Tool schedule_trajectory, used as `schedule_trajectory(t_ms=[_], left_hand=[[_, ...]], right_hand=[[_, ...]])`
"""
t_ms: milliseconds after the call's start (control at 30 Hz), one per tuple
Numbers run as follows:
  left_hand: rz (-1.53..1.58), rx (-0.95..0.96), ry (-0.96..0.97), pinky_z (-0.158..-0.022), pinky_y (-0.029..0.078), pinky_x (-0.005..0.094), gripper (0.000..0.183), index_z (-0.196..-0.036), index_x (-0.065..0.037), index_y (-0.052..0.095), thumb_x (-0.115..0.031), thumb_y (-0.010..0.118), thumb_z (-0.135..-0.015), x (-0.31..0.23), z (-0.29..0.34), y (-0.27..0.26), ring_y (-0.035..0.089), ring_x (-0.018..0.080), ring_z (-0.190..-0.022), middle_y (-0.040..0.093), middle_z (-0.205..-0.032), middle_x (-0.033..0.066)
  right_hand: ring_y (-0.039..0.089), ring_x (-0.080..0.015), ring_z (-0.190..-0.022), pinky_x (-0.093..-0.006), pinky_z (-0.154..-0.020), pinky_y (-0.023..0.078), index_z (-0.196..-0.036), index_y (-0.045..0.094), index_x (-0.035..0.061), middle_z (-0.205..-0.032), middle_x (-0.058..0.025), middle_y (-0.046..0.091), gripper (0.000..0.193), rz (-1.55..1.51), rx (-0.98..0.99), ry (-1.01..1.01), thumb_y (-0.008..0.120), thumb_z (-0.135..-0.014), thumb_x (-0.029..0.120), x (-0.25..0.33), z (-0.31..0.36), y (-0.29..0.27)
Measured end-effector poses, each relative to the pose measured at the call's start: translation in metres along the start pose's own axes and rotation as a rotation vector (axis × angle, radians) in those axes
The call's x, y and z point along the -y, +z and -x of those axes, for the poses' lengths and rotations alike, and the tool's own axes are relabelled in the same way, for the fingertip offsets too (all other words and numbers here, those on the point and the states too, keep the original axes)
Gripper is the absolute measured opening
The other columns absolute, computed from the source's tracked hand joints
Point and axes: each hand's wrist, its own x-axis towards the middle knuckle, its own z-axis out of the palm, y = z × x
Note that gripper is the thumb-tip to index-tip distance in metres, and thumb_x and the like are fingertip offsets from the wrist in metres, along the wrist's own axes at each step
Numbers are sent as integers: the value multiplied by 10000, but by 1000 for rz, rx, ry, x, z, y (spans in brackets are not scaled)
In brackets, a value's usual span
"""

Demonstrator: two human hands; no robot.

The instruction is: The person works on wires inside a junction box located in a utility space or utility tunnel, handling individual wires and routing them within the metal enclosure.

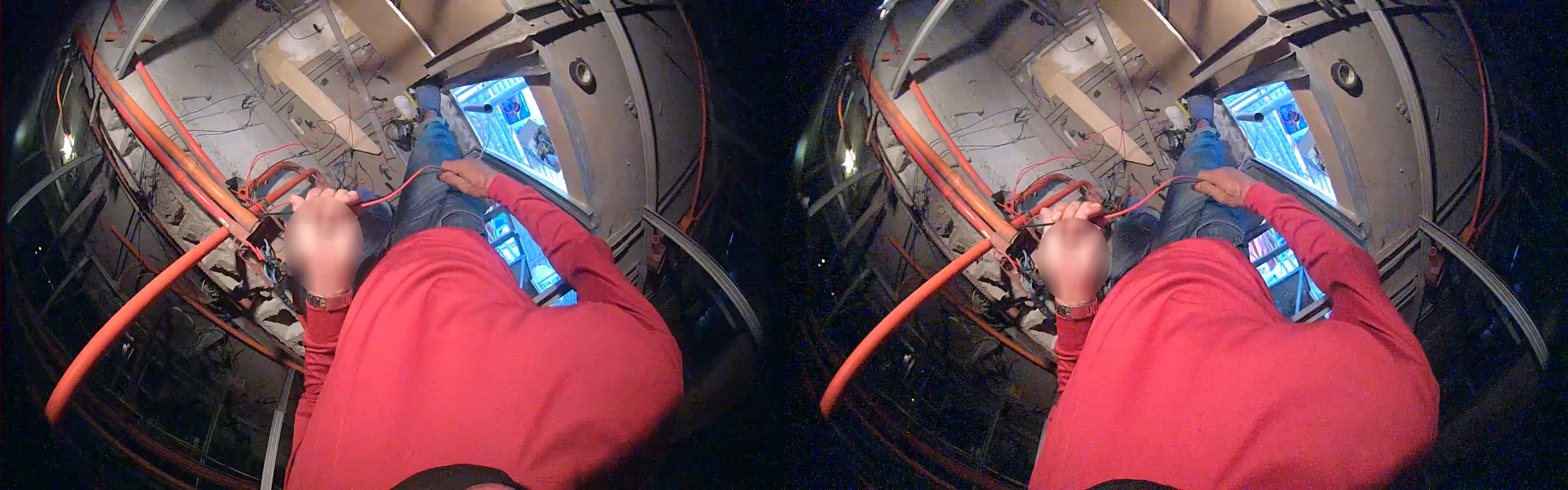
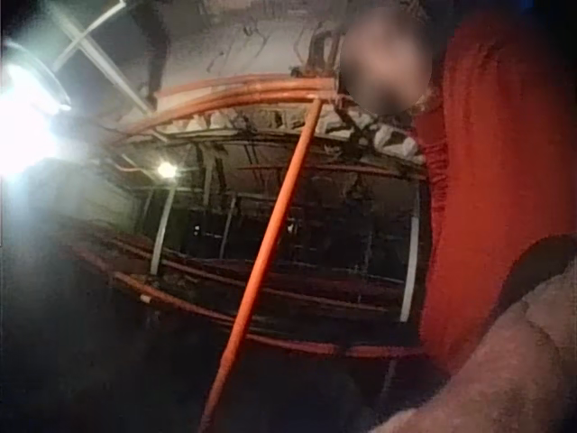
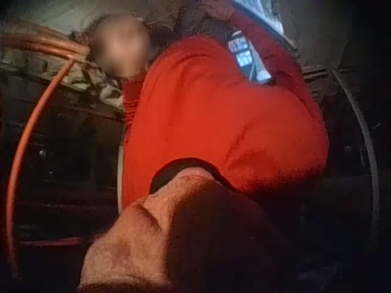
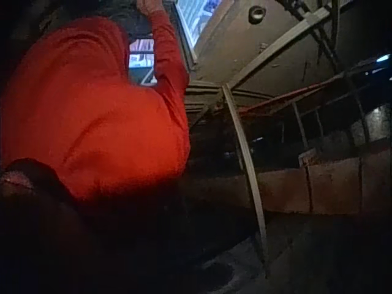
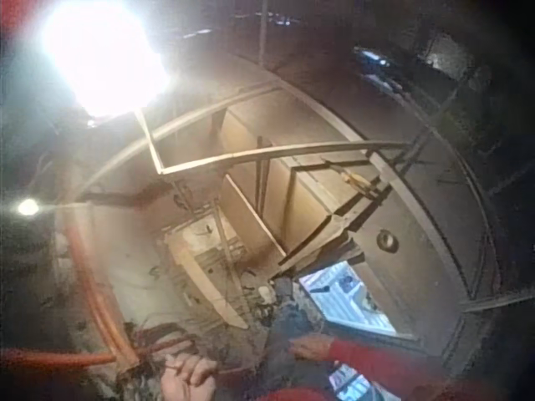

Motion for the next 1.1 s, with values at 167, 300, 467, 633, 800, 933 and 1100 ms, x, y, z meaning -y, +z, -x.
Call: schedule_trajectory(t_ms=[167, 300, 467, 633, 800, 933, 1100], left_hand=[[50, 2, 60, -736, 422, 354, 492, -723, -102, 436, -484, 313, -1008, -7, -3, 11, 331, 141, -533, 309, -569, -5], [-89, -166, 60, -727, 418, 359, 512, -725, -107, 443, -511, 292, -1003, 17, -8, -15, 345, 154, -535, 332, -568, -4], [-103, -136, -17, -780, 423, 388, 515, -785, -94, 476, -518, 278, -1002, 22, -18, -58, 393, 190, -586, 397, -613, 17], [-229, -298, 122, -926, 419, 485, 427, -997, -69, 496, -449, 302, -1019, 23, -16, -57, 532, 300, -912, 550, -878, 112], [-423, -258, 390, -915, 459, 505, 314, -1133, -128, 473, -405, 388, -1012, 4, -23, -80, 566, 307, -954, 565, -980, 98], [-604, -165, 511, -772, 496, 433, 338, -1191, -124, 416, -385, 479, -986, -9, -31, -98, 564, 237, -794, 527, -825, 52], [-703, -143, 536, -764, 494, 430, 329, -1177, -94, 423, -362, 473, -992, -8, -37, -98, 581, 223, -802, 551, -819, 61]], right_hand=[[625, -367, -923, -451, -770, 464, -1134, 546, 65, -931, -206, 622, 351, -51, 77, -107, 530, -938, 355, 50, 18, -18], [628, -325, -990, -414, -836, 469, -1273, 503, 92, -1032, -198, 628, 418, -173, -11, -254, 565, -915, 299, 117, 15, -29], [635, -397, -840, -435, -701, 489, -1140, 562, 70, -887, -214, 649, 275, -101, -23, -274, 522, -951, 265, 135, -19, 16], [620, -422, -825, -459, -668, 485, -1082, 597, 109, -848, -218, 647, 244, -81, -79, -113, 483, -973, 295, 121, -27, 15], [621, -419, -845, -458, -699, 484, -1144, 575, 98, -925, -206, 654, 260, -54, 22, -185, 476, -974, 267, 97, -19, 18], [606, -430, -906, -474, -750, 480, -1181, 562, 111, -969, -223, 646, 272, -34, 172, -217, 453, -975, 251, 94, -27, 22], [608, -419, -907, -444, -762, 481, -1273, 512, 105, -973, -212, 645, 329, -125, 9, -283, 473, -955, 181, 110, -51, 42]])
